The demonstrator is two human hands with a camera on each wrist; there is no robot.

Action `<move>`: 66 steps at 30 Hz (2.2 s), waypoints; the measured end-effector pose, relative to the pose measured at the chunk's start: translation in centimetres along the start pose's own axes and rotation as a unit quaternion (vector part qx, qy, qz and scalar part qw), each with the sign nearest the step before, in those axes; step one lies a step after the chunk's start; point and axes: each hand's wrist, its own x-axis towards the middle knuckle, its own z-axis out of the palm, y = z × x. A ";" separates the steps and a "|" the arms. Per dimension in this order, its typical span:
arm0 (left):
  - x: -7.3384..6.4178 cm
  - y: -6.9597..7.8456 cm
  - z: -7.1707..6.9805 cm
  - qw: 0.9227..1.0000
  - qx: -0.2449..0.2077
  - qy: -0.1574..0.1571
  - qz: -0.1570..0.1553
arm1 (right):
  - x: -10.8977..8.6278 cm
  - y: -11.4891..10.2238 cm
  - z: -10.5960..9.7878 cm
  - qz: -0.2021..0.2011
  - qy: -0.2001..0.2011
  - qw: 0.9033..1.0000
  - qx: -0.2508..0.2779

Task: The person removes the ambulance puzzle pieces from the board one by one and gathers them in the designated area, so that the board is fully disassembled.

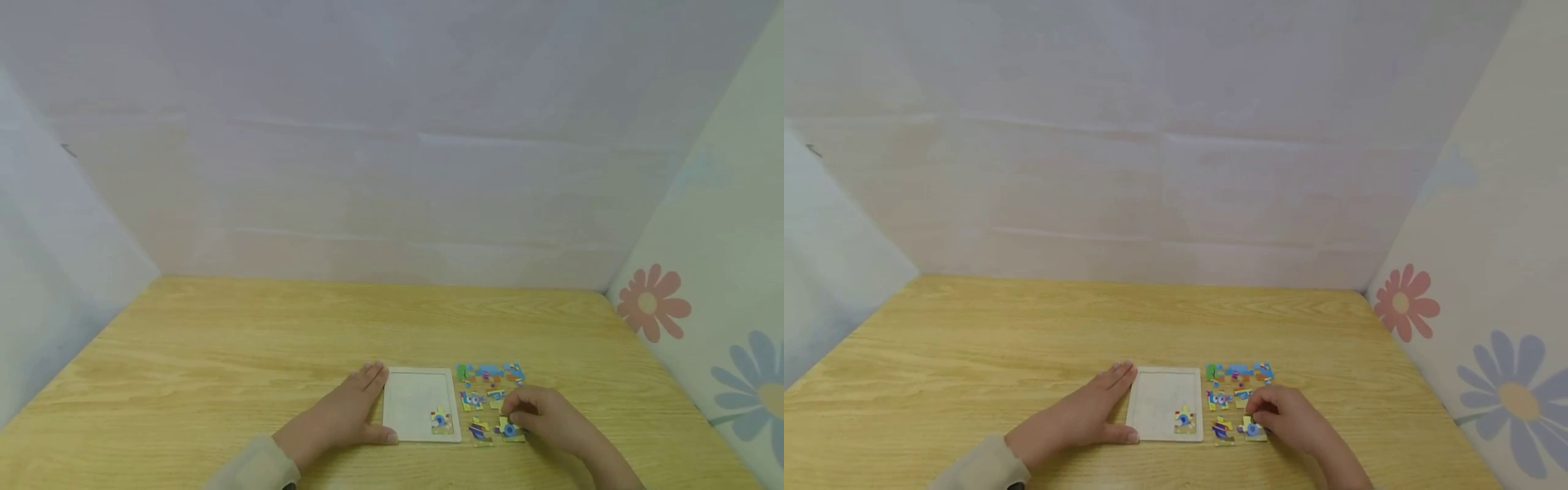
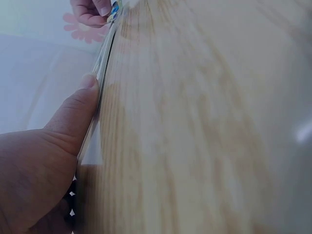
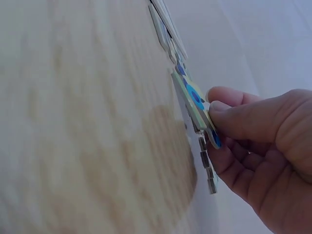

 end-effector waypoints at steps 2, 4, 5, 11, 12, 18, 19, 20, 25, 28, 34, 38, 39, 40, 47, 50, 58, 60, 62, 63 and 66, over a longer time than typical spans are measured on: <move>0.0 0.0 0.0 1.000 0.001 0.000 0.000 | 0.0 0.1 0.1 0.000 0.006 1.000 0.000; 0.0 0.0 -0.1 1.000 0.000 -0.001 -0.002 | 0.0 0.1 0.2 0.001 0.012 1.000 -0.001; 0.0 0.0 -0.1 1.000 -0.002 -0.001 -0.002 | 0.0 0.1 0.3 0.002 0.014 1.000 0.000; 0.0 0.0 -0.1 1.000 -0.007 -0.003 -0.004 | 0.0 -0.1 0.6 0.018 0.023 0.999 0.012; 0.0 0.0 -0.1 1.000 -0.007 -0.003 -0.004 | -0.1 -0.1 0.6 0.020 0.028 0.999 0.008; 0.0 -0.1 0.0 1.000 -0.010 -0.005 -0.003 | 0.1 -0.3 0.6 0.032 0.062 0.997 -0.010; 0.0 -0.1 0.0 1.000 -0.012 -0.005 -0.003 | 0.1 -0.3 0.5 0.032 0.064 0.997 -0.009; 0.0 -0.1 0.0 1.000 -0.013 -0.005 -0.002 | 0.1 -0.4 0.4 0.030 0.066 0.997 -0.008; -0.1 -0.1 0.0 1.000 -0.020 -0.002 -0.001 | 0.4 -1.1 0.1 0.020 0.070 0.997 0.007; 0.0 -0.1 0.0 1.000 -0.022 -0.001 -0.001 | 0.7 -1.5 0.0 0.009 0.074 0.997 0.018; 0.0 -0.2 0.1 1.000 -0.018 0.005 0.001 | 1.3 -2.3 0.6 -0.022 0.080 0.996 0.030; 0.1 -0.2 0.2 1.000 -0.014 0.006 0.002 | 1.9 -2.9 1.2 -0.033 0.075 0.996 0.031; 0.1 -0.2 0.2 1.000 -0.013 0.007 0.002 | 2.0 -3.0 1.3 -0.039 0.071 0.996 0.028; 0.1 -0.2 0.2 1.000 -0.013 0.007 0.002 | 2.2 -3.1 1.5 -0.049 0.069 0.996 0.023; 0.2 -0.1 0.1 1.000 -0.012 0.008 0.003 | 3.3 -4.4 3.2 -0.113 0.032 0.992 -0.044; 0.2 -0.1 0.2 1.000 -0.010 0.009 0.003 | 3.8 -4.8 4.0 -0.110 0.018 0.991 -0.076; 0.2 -0.2 0.3 1.000 -0.007 0.015 0.003 | 4.5 -5.7 5.1 -0.112 -0.009 0.985 -0.133; 0.2 -0.2 0.3 1.000 -0.007 0.017 0.005 | 4.6 -5.7 5.2 -0.112 -0.018 0.985 -0.133; 0.2 -0.2 0.3 1.000 -0.006 0.019 0.006 | 4.7 -5.8 5.3 -0.106 -0.028 0.985 -0.130; 0.2 -0.2 0.3 1.000 -0.007 0.019 0.005 | 4.7 -5.8 5.3 -0.102 -0.032 0.986 -0.129; 0.2 -0.2 0.2 1.000 -0.005 0.018 0.005 | 4.9 -5.8 5.3 -0.094 -0.038 0.986 -0.132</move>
